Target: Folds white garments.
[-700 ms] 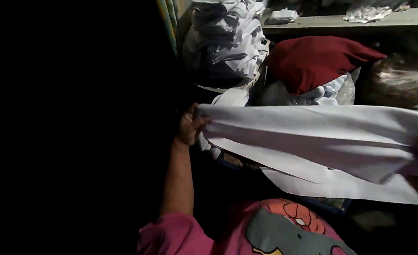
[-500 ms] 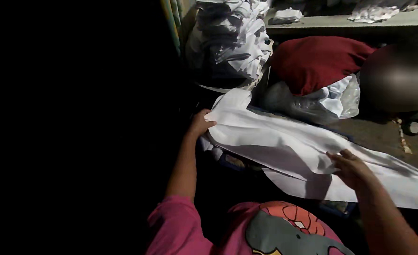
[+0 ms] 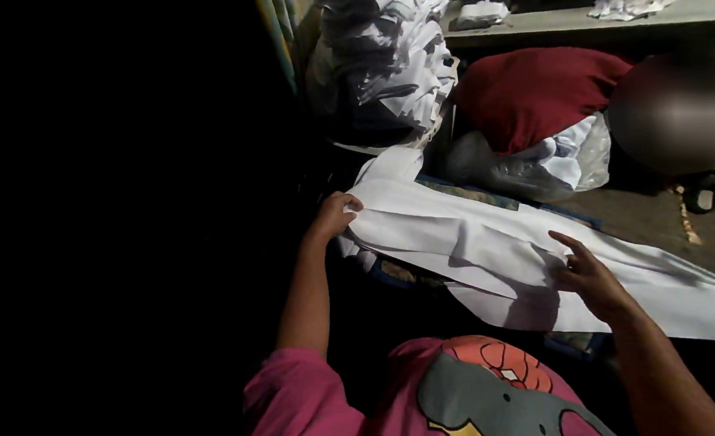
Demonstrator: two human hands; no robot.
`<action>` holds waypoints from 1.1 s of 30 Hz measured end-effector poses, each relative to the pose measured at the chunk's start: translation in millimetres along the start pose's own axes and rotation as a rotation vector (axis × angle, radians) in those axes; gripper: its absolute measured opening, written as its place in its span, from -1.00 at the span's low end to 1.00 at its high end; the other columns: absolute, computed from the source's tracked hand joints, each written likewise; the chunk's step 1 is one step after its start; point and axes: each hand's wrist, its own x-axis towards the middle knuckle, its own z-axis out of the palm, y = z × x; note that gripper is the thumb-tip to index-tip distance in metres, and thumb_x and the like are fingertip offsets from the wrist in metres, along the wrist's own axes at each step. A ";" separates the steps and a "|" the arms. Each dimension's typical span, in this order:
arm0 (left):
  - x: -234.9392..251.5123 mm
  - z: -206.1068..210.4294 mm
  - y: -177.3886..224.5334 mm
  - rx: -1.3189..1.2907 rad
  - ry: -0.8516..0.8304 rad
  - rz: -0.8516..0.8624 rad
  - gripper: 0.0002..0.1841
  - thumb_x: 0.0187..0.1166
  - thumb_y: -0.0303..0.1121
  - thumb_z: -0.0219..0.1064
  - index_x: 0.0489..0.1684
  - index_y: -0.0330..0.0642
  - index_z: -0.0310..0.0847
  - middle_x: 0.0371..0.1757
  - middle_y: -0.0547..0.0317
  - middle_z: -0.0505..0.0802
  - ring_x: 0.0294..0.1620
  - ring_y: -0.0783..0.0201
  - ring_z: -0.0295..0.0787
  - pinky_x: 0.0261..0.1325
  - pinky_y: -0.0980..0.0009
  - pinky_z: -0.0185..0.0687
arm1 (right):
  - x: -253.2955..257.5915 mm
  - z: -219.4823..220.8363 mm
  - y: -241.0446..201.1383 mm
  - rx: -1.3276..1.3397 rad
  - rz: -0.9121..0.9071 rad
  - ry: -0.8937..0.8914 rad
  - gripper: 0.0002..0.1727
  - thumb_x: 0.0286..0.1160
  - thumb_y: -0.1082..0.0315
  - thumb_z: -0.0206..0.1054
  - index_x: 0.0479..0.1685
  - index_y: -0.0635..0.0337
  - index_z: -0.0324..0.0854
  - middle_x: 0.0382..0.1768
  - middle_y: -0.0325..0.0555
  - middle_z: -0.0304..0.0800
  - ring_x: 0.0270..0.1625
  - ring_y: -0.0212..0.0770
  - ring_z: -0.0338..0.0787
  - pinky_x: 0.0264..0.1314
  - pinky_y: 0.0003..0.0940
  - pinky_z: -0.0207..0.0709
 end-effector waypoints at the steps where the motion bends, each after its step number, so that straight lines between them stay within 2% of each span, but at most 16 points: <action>1: 1.5 -0.8 0.1 0.006 0.014 0.008 -0.71 0.48 -0.66 0.40 0.14 -0.30 0.77 0.38 -0.25 0.71 0.47 -0.14 0.59 0.56 -0.08 0.45 | -2.4 -4.3 2.2 -0.005 -0.029 -0.003 -0.16 0.25 0.59 0.29 0.73 0.04 0.28 -0.11 -0.04 0.69 -0.35 -0.34 0.69 -0.27 -0.36 0.67; 5: 8.2 1.6 -4.1 0.019 -0.005 0.036 -0.63 0.39 -0.67 0.46 0.19 -0.30 0.76 0.43 -0.25 0.67 0.50 -0.14 0.57 0.56 -0.08 0.45 | -9.2 -13.3 14.6 -0.112 -0.062 -0.009 -0.36 0.32 0.55 0.28 0.53 0.15 0.51 -0.08 -0.02 0.72 -0.41 -0.36 0.58 -0.33 -0.36 0.55; 7: 10.0 1.5 -2.6 0.032 -0.045 0.012 -0.56 0.38 -0.60 0.54 0.29 -0.30 0.69 0.49 -0.27 0.63 0.55 -0.17 0.52 0.58 -0.12 0.42 | -10.2 -10.2 20.7 -0.131 -0.062 -0.021 -0.37 0.30 0.56 0.31 0.51 0.15 0.53 0.06 0.01 0.73 -0.35 -0.31 0.59 -0.28 -0.30 0.54; 10: 10.8 -0.3 -2.3 0.019 -0.081 0.007 -0.45 0.31 -0.52 0.63 0.36 -0.28 0.66 0.51 -0.29 0.59 0.57 -0.20 0.48 0.58 -0.17 0.40 | -11.9 -5.8 22.5 -0.117 -0.054 -0.078 -0.29 0.27 0.61 0.37 0.58 0.18 0.46 0.48 0.12 0.59 0.02 -0.09 0.73 0.02 -0.09 0.64; 11: 11.2 -0.9 -2.1 0.019 -0.084 0.017 -0.44 0.28 -0.54 0.64 0.35 -0.28 0.66 0.49 -0.31 0.60 0.56 -0.22 0.48 0.57 -0.18 0.40 | -13.0 -5.1 21.0 -0.114 -0.047 -0.092 -0.27 0.26 0.64 0.37 0.59 0.18 0.45 0.54 0.13 0.55 0.10 -0.04 0.75 0.07 -0.05 0.67; 12: 12.0 -1.8 -1.5 0.034 -0.087 0.023 -0.44 0.26 -0.57 0.64 0.33 -0.29 0.67 0.49 -0.31 0.61 0.55 -0.21 0.50 0.56 -0.18 0.41 | -14.3 -5.1 19.2 -0.109 -0.031 -0.098 -0.24 0.21 0.66 0.35 0.60 0.15 0.45 0.52 0.12 0.56 0.09 -0.04 0.77 0.04 -0.06 0.68; 14: 13.4 -3.5 -0.1 0.058 -0.092 0.025 -0.45 0.24 -0.61 0.63 0.31 -0.29 0.67 0.50 -0.28 0.60 0.55 -0.19 0.51 0.56 -0.15 0.43 | -16.9 -7.0 16.4 -0.089 -0.011 -0.090 -0.25 0.16 0.65 0.33 0.56 0.14 0.48 0.31 0.10 0.68 -0.19 -0.16 0.75 -0.22 -0.17 0.66; 16: 13.6 -5.0 1.8 0.072 -0.099 0.025 -0.43 0.24 -0.62 0.63 0.33 -0.29 0.65 0.53 -0.26 0.58 0.55 -0.18 0.51 0.56 -0.14 0.44 | -17.9 -10.2 16.3 -0.080 -0.004 -0.096 -0.24 0.12 0.60 0.32 0.55 0.13 0.47 0.16 0.05 0.73 -0.35 -0.28 0.68 -0.35 -0.31 0.60; 18: 13.5 -4.1 2.8 0.090 -0.101 0.024 -0.41 0.22 -0.63 0.64 0.35 -0.28 0.64 0.54 -0.25 0.57 0.56 -0.19 0.50 0.56 -0.14 0.44 | -17.8 -10.4 17.9 -0.152 0.004 -0.112 -0.26 0.17 0.62 0.32 0.56 0.13 0.47 0.11 0.13 0.73 -0.31 -0.19 0.69 -0.28 -0.20 0.61; 20: 13.6 -1.6 1.4 0.078 -0.079 0.021 -0.40 0.21 -0.62 0.64 0.35 -0.27 0.64 0.53 -0.28 0.57 0.56 -0.20 0.50 0.56 -0.15 0.43 | -17.3 -6.2 18.8 -0.266 0.016 -0.116 -0.28 0.27 0.68 0.35 0.57 0.09 0.50 0.26 0.24 0.71 -0.11 0.04 0.75 -0.06 0.06 0.63; 22: 12.1 -1.1 -1.1 0.045 -0.013 -0.012 -0.45 0.31 -0.57 0.60 0.37 -0.24 0.64 0.51 -0.30 0.58 0.55 -0.22 0.50 0.55 -0.17 0.43 | -17.9 -0.1 22.4 -0.315 -0.001 -0.089 -0.29 0.29 0.66 0.40 0.57 0.10 0.51 0.32 0.29 0.68 0.00 0.16 0.73 0.06 0.21 0.57; 24: 8.8 -4.6 -3.2 -0.003 0.066 -0.087 -0.52 0.47 -0.54 0.49 0.42 -0.23 0.61 0.48 -0.32 0.61 0.46 -0.23 0.58 0.45 -0.17 0.51 | -18.6 2.0 27.5 -0.301 -0.036 -0.079 -0.29 0.27 0.64 0.42 0.56 0.11 0.52 0.38 0.27 0.66 0.07 0.17 0.74 0.11 0.21 0.58; 27: 5.8 -8.2 -6.2 -0.112 0.141 -0.176 -0.53 0.57 -0.56 0.38 0.48 -0.23 0.52 0.26 -0.28 0.76 0.10 -0.11 0.81 0.17 -0.06 0.72 | -21.0 1.3 28.8 -0.278 -0.037 -0.077 -0.24 0.20 0.69 0.40 0.57 0.11 0.51 0.44 0.21 0.63 0.15 0.15 0.74 0.15 0.18 0.59; 29: 5.7 -7.3 -8.1 -0.162 0.143 -0.213 -0.53 0.60 -0.55 0.35 0.51 -0.20 0.49 0.13 -0.26 0.80 -0.09 -0.05 0.84 0.02 -0.01 0.77 | -22.1 1.5 28.8 -0.279 -0.023 -0.066 -0.22 0.18 0.72 0.42 0.57 0.09 0.51 0.40 0.22 0.65 0.11 0.15 0.75 0.11 0.19 0.60; 31: 6.4 -5.9 -9.3 -0.179 0.137 -0.233 -0.54 0.61 -0.55 0.34 0.51 -0.21 0.49 0.09 -0.24 0.81 -0.15 -0.02 0.84 -0.03 0.04 0.78 | -23.1 1.8 30.6 -0.285 -0.034 -0.059 -0.21 0.19 0.73 0.42 0.58 0.09 0.50 0.41 0.21 0.65 0.11 0.13 0.74 0.11 0.16 0.59; 33: 7.2 -4.5 -10.1 -0.178 0.136 -0.248 -0.54 0.61 -0.55 0.34 0.51 -0.24 0.49 0.10 -0.25 0.80 -0.14 -0.03 0.85 -0.01 0.04 0.79 | -25.2 1.4 29.8 -0.288 -0.049 -0.060 -0.21 0.18 0.73 0.41 0.59 0.11 0.50 0.46 0.21 0.63 0.24 0.16 0.73 0.22 0.19 0.58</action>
